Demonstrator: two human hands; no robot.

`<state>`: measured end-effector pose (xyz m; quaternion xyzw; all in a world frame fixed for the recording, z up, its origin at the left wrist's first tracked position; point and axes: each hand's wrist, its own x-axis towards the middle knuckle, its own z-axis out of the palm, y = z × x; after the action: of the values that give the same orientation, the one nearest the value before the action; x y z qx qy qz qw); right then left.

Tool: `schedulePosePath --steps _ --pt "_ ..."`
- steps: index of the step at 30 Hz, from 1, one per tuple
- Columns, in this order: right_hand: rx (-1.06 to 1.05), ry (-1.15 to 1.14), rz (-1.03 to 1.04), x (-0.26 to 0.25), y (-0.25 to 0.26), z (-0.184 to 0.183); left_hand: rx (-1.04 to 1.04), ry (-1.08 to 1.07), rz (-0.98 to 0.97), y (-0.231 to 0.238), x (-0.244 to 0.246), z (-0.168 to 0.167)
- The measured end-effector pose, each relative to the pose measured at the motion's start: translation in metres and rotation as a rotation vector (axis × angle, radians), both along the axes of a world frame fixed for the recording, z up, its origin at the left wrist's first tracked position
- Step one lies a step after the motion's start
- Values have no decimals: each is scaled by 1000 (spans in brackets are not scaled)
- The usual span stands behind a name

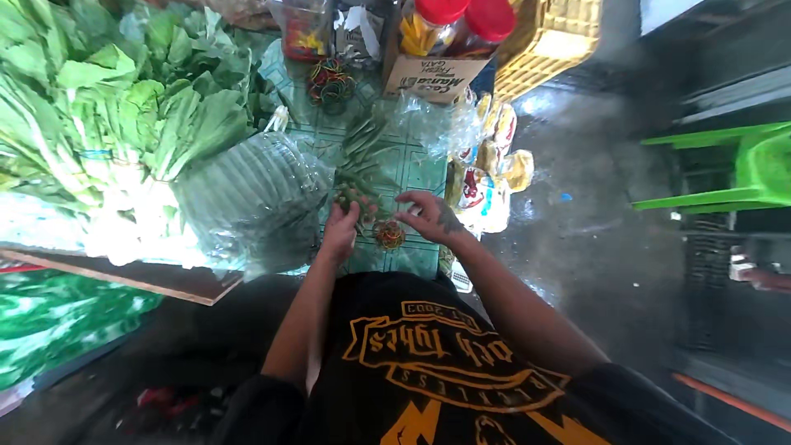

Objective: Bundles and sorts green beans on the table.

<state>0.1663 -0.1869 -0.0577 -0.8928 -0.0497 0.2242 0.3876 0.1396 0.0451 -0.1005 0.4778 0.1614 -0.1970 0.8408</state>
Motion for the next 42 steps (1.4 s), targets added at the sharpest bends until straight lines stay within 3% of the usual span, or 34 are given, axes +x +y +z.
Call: schedulePosePath --steps 6,16,28,36,39,42 --pt "206 -141 10 20 41 44 77 -130 -192 -13 -3 13" --pt "262 -167 197 18 38 23 -62 -65 -204 -18 -17 11" --pt "236 -286 179 7 32 24 -168 -51 -313 -7 -13 25" --pt "336 -116 143 4 33 31 -214 -71 -259 -11 -23 24" --pt "501 20 -37 11 24 24 -229 -132 -285 -5 -16 24" --pt "194 -35 -150 16 1 -7 -153 -172 -278 8 -9 25"
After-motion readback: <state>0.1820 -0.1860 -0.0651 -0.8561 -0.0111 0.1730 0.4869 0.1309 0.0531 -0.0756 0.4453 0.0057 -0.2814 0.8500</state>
